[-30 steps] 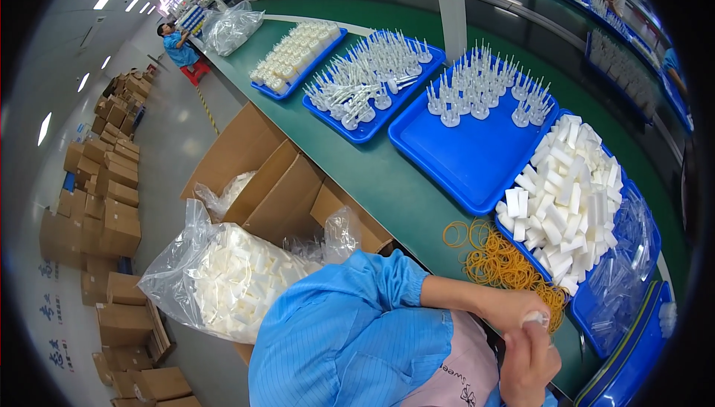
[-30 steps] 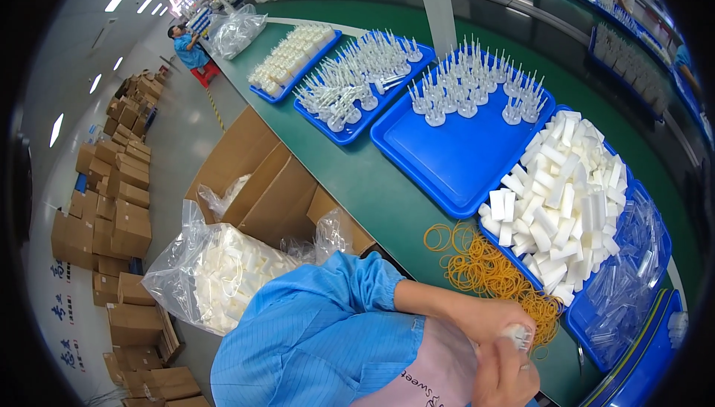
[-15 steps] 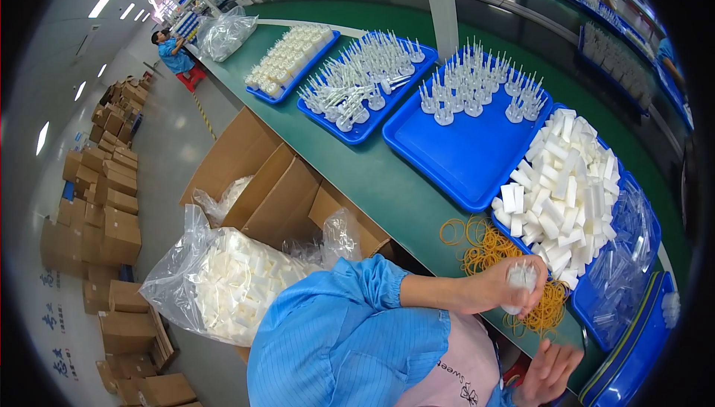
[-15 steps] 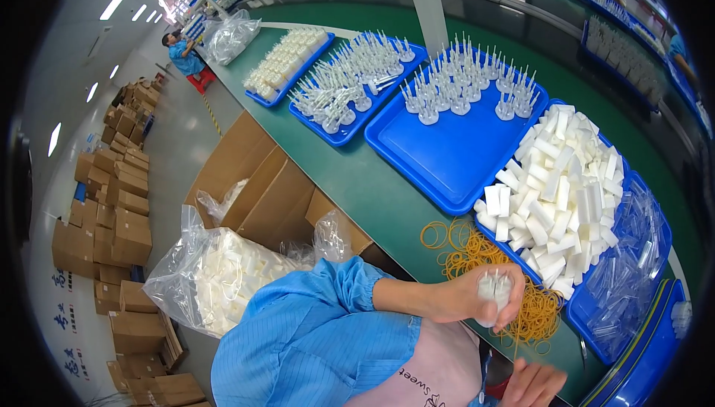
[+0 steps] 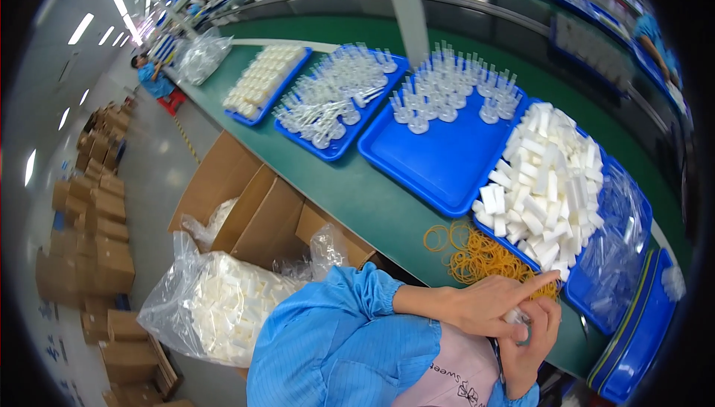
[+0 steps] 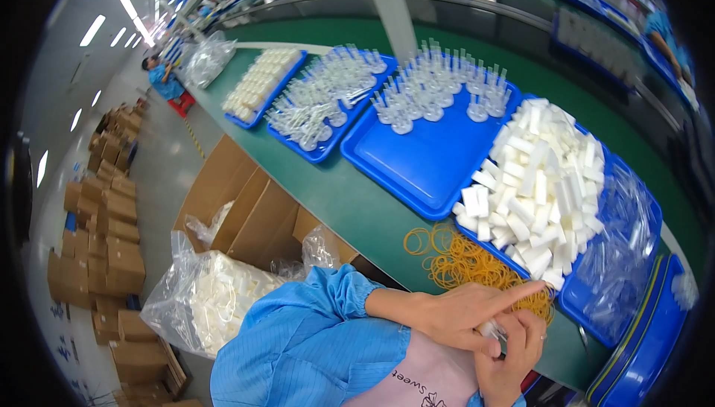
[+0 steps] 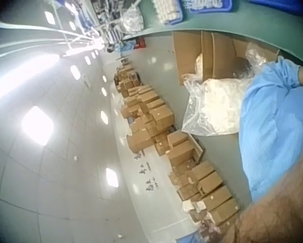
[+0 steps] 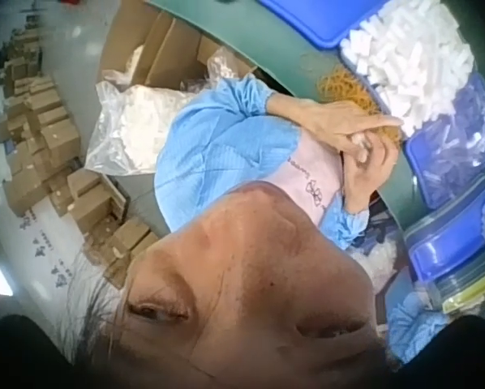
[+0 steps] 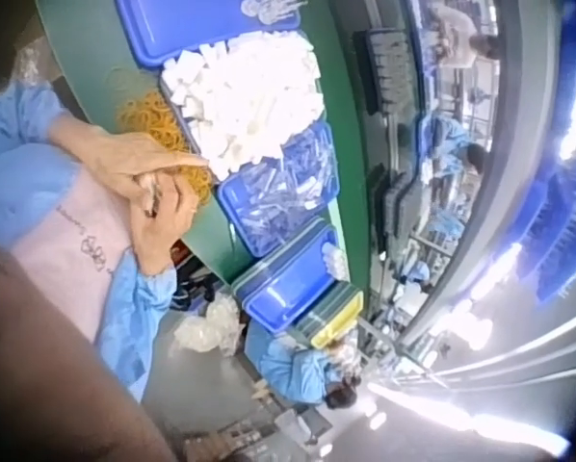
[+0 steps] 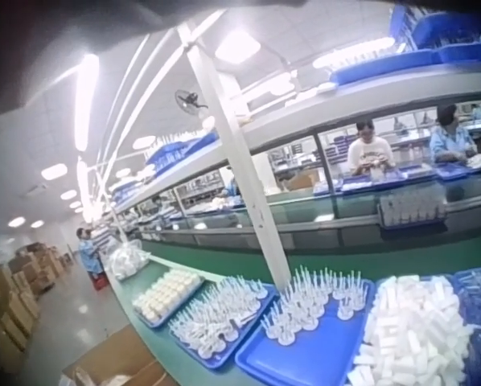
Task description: The person assembles parts by mounting foam pieces onto a multi-pronged plastic base, fitting clear plastic sleeves over them, securing the bundle with a rubber band, and adjusting the components with tweezers before placing the completed unit on a tray.
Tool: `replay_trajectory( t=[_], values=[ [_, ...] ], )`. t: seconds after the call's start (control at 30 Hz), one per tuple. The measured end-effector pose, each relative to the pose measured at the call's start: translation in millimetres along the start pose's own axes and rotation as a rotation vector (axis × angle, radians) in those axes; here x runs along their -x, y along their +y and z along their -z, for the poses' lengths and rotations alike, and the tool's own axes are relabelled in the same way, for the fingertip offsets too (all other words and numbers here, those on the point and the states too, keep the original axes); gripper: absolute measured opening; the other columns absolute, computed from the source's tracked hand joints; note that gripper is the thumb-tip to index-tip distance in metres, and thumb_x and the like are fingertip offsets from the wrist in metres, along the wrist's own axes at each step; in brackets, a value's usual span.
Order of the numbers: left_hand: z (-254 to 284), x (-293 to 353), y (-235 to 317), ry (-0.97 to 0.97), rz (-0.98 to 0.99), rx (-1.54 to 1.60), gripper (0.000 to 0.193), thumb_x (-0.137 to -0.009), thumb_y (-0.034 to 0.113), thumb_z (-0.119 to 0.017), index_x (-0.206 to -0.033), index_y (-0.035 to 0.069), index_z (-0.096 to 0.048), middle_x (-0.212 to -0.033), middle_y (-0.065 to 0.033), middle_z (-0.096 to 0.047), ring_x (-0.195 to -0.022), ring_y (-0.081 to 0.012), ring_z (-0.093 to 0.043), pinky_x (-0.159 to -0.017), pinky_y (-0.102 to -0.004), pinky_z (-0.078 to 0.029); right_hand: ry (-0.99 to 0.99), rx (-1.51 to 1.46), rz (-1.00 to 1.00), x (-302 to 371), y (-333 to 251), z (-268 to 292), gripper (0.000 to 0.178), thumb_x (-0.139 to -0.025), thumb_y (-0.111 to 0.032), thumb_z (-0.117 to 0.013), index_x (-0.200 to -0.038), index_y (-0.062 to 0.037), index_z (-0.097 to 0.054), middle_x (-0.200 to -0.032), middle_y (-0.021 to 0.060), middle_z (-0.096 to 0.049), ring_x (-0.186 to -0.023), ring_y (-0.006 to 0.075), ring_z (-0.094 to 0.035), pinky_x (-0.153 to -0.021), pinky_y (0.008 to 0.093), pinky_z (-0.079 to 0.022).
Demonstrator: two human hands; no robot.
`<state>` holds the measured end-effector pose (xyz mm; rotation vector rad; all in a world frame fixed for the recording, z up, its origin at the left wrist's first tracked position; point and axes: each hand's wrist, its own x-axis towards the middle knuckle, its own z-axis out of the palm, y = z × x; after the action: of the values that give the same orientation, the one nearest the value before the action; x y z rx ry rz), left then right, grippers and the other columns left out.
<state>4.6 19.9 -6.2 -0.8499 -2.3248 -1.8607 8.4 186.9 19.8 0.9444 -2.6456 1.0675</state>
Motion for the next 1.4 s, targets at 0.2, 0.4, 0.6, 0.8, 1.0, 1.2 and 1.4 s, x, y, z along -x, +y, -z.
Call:
replay_trajectory(
  t=[0.2, 0.4, 0.6, 0.8, 1.0, 1.2, 1.4],
  values=[
    [15, -8, -7, -0.016, 0.437, 0.822, 0.081, -0.085, 0.053, -0.049, -0.142, 0.004, -0.017, -0.07, -0.0064, -0.053, -0.06, -0.0134, -0.051, -0.055, -0.0252, -0.041, 0.299, -0.478, -0.336, 8, 47, 50, 0.027, -0.075, -0.013, -0.062, -0.098, -0.0019, -0.055, -0.111, 0.0105, -0.048, -0.085, 0.0151, -0.049, -0.073, 0.0254, -0.042],
    [26, -9, -10, 0.18, 0.569, 1.079, 0.067, -0.085, 0.042, -0.046, -0.138, 0.005, -0.03, -0.066, -0.0082, -0.049, -0.055, -0.0195, -0.047, -0.051, -0.0308, -0.041, 0.414, 0.432, -0.445, 50, 120, 83, 0.021, -0.077, -0.001, -0.06, -0.098, -0.0019, -0.06, -0.101, 0.0127, -0.055, -0.085, 0.0288, -0.057, -0.075, 0.0335, -0.045],
    [19, -5, -7, 0.233, 0.585, 1.187, 0.061, -0.084, 0.039, -0.045, -0.133, 0.004, -0.038, -0.062, -0.0072, -0.045, -0.054, -0.0195, -0.044, -0.047, -0.0315, -0.039, 0.358, 0.563, -0.492, 85, 140, 73, 0.023, -0.07, -0.003, -0.065, -0.092, -0.0067, -0.061, -0.096, 0.0112, -0.054, -0.088, 0.0324, -0.052, -0.074, 0.0399, -0.044],
    [23, 0, -6, 0.219, 0.555, 1.253, 0.048, -0.082, 0.036, -0.046, -0.118, 0.005, -0.048, -0.062, -0.0095, -0.047, -0.055, -0.0209, -0.046, -0.047, -0.0336, -0.039, 0.369, 0.444, -0.537, 90, 138, 67, 0.021, -0.071, -0.004, -0.063, -0.09, -0.0071, -0.057, -0.088, 0.0105, -0.052, -0.083, 0.0321, -0.053, -0.069, 0.0412, -0.043],
    [19, -3, -2, 0.244, 0.642, 1.281, 0.048, -0.091, 0.052, -0.035, -0.089, 0.006, -0.05, -0.063, -0.0108, -0.047, -0.056, -0.0233, -0.047, -0.047, -0.0354, -0.039, 0.281, 0.474, -0.497, 93, 134, 64, 0.015, -0.074, -0.004, -0.061, -0.088, -0.0061, -0.055, -0.083, 0.0104, -0.051, -0.079, 0.0321, -0.054, -0.068, 0.041, -0.044],
    [22, -3, -7, 0.206, 0.643, 1.225, 0.049, -0.09, 0.054, -0.034, -0.084, 0.008, -0.047, -0.061, -0.0091, -0.044, -0.053, -0.0235, -0.045, -0.044, -0.0358, -0.037, 0.154, 0.477, -0.527, 97, 120, 69, 0.015, -0.076, -0.004, -0.059, -0.09, -0.0046, -0.052, -0.08, 0.0128, -0.051, -0.075, 0.034, -0.055, -0.066, 0.0423, -0.044],
    [24, 1, -16, 0.152, 0.661, 1.32, 0.033, -0.084, 0.037, -0.044, -0.08, 0.005, -0.05, -0.063, -0.0133, -0.049, -0.057, -0.0274, -0.05, -0.048, -0.0394, -0.04, 0.083, 0.443, -0.56, 104, 109, 71, 0.013, -0.077, -0.004, -0.059, -0.089, -0.0036, -0.053, -0.083, 0.0138, -0.054, -0.072, 0.0353, -0.055, -0.063, 0.0432, -0.045]
  ],
)
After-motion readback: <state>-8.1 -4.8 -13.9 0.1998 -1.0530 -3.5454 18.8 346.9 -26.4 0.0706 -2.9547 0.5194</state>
